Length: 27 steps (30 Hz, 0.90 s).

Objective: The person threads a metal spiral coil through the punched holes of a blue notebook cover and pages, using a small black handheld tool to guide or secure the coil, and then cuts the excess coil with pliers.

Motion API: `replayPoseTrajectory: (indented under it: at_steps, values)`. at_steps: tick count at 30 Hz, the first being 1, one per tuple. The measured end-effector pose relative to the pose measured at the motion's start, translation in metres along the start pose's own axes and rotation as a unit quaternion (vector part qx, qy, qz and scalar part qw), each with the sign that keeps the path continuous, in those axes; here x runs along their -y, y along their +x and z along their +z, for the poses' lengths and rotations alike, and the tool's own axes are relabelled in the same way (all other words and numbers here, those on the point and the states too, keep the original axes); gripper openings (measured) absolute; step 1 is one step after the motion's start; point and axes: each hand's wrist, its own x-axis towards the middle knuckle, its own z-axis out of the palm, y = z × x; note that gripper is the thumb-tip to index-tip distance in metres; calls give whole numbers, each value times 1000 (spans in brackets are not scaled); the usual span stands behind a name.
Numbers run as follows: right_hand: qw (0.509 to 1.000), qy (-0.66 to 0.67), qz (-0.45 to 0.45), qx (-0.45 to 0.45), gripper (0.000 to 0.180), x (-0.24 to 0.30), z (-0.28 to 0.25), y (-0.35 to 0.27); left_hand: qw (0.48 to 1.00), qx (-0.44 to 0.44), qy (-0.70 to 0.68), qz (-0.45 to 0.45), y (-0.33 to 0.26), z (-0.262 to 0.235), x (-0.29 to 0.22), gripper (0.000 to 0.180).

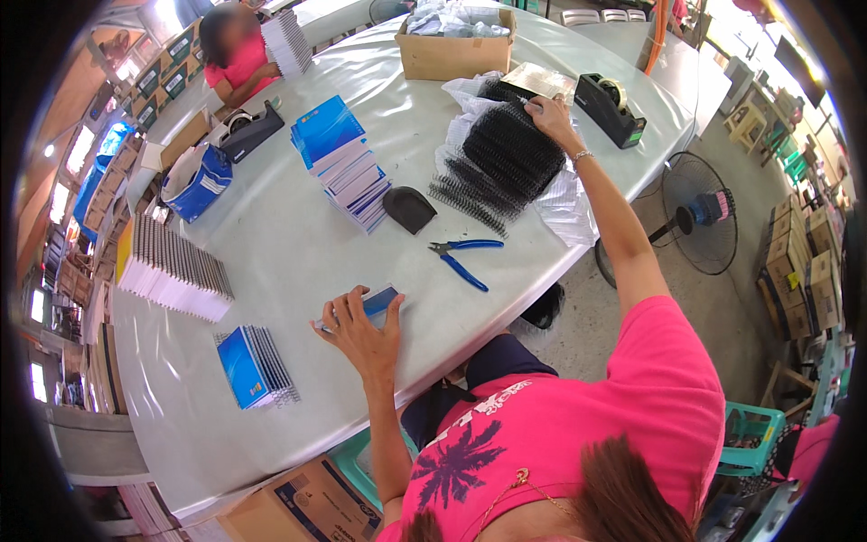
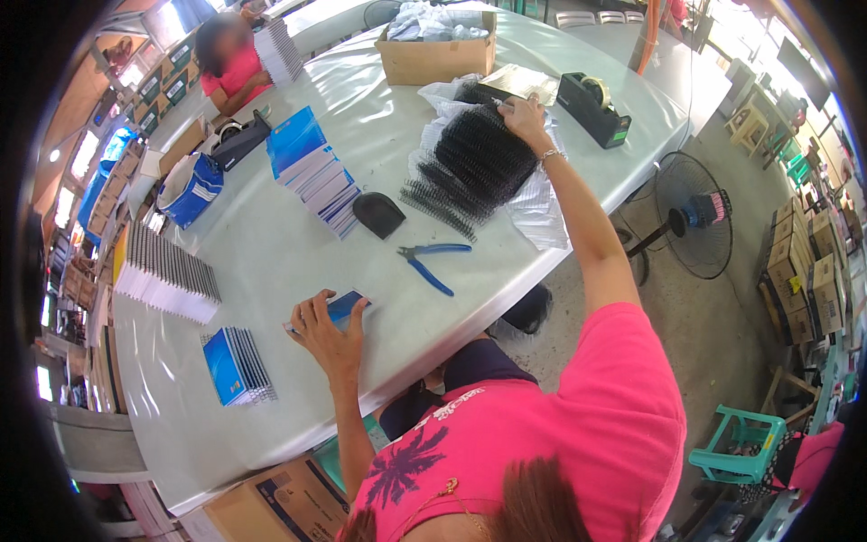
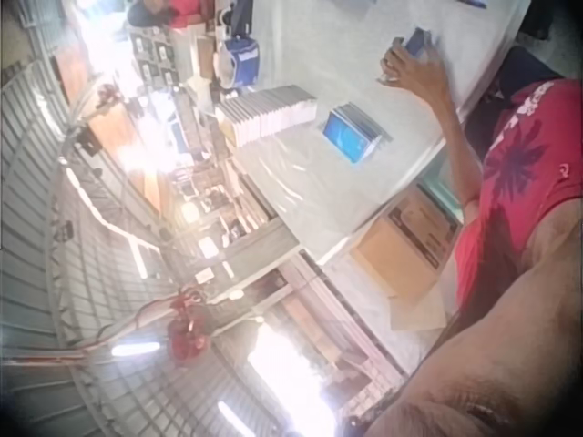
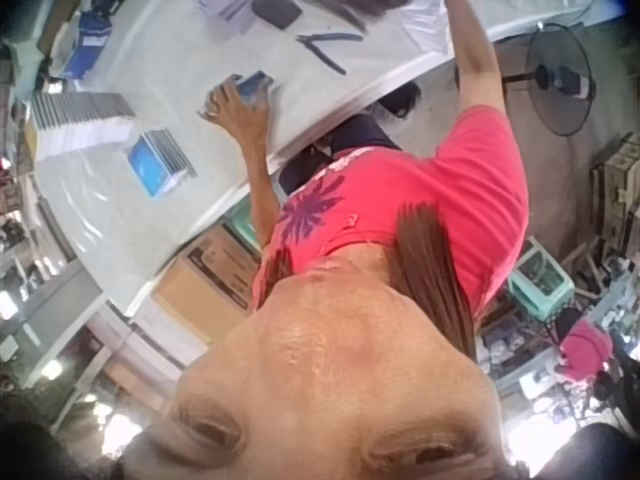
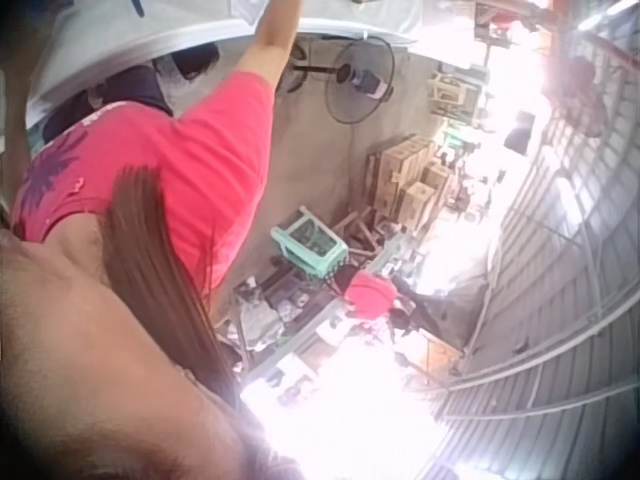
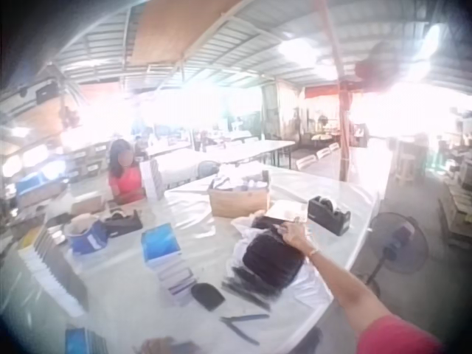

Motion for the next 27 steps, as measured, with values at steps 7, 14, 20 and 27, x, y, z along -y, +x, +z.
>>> replayPoseTrajectory:
  at_steps: [7,14,20,27]
  values:
    - [1000,-29,7,-8,42,39,2,-46,998,-56,15,0,-4,15,6,40]
    - [998,-26,-1,52,80,50,-11,-60,998,-67,14,-2,-4,18,9,34]
    - [997,-70,-7,-37,87,59,3,-75,998,-70,8,-6,-2,21,5,34]
    - [993,-78,-22,-81,85,71,11,-78,997,-69,11,-18,0,23,4,37]
